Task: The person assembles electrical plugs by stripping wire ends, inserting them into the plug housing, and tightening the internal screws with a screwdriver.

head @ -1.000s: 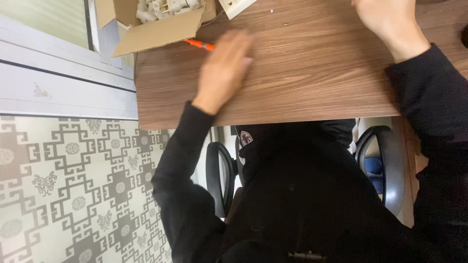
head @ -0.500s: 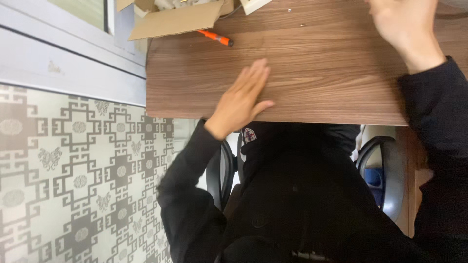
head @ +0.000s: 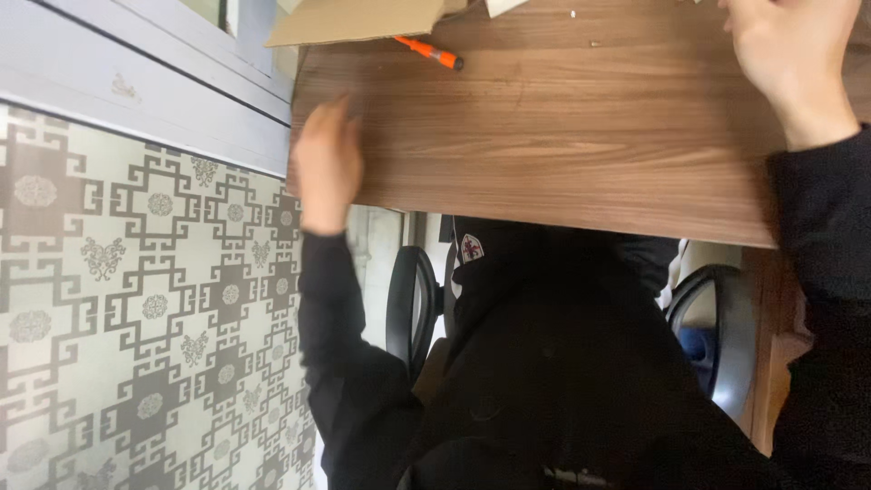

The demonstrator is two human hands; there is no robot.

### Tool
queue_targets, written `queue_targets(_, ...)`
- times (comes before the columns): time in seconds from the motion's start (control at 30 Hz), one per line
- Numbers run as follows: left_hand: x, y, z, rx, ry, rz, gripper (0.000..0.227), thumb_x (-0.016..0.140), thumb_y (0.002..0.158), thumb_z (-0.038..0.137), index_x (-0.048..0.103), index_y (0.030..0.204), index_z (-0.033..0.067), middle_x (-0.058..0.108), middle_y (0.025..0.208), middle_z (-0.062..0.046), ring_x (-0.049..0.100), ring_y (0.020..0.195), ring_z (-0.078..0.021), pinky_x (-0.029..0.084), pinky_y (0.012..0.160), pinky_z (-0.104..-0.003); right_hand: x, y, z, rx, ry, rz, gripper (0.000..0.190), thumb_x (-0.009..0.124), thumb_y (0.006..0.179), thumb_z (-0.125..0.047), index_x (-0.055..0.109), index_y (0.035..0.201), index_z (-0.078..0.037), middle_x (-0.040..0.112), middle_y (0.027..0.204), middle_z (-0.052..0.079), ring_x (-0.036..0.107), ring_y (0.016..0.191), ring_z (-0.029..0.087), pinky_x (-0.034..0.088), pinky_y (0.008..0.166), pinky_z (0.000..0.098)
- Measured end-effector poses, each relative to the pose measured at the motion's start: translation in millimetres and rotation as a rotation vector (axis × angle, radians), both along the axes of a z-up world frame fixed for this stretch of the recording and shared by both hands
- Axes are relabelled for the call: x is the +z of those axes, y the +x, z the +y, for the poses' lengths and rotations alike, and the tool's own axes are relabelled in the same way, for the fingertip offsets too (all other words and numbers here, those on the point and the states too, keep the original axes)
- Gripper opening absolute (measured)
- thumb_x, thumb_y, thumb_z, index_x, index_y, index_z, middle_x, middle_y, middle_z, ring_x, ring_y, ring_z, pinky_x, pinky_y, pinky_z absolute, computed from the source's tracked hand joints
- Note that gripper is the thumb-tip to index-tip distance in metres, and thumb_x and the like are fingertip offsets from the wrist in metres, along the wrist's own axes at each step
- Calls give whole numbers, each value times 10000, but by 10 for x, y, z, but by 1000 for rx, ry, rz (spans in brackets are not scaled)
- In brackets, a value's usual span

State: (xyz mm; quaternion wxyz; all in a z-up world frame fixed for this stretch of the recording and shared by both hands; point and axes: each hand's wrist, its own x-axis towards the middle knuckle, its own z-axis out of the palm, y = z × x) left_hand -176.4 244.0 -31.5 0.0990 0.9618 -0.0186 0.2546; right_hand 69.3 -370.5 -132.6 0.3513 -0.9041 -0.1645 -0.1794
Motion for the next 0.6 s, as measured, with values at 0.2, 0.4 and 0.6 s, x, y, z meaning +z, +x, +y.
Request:
queue_targets(0.2,-195,615,-142,-73,42,288,792,501,1313,562,462,1802,-60,346,1912,-248,265,1779,-489,368,1415,-681,495,-271,276,23,306,136,554,891,1593,3,751,1071,-117,774,1015,19,732,901,78,487,751,270)
queue_targets(0.4,-211,584,-203,-163,54,302,750,485,1324,533,447,1828,-21,352,1930,-210,294,1790,-494,240,1422,-781,144,-139,120,20,236,108,425,853,1457,51,771,1084,-135,794,1044,6,777,972,84,567,830,291)
queue_targets(0.6,-78,526,-276,-286,50,282,647,497,1325,479,501,1830,73,431,1911,-173,327,1772,-529,214,1411,-807,196,-103,141,20,230,89,405,855,1464,39,789,1109,-145,805,1057,-6,767,960,78,557,820,298)
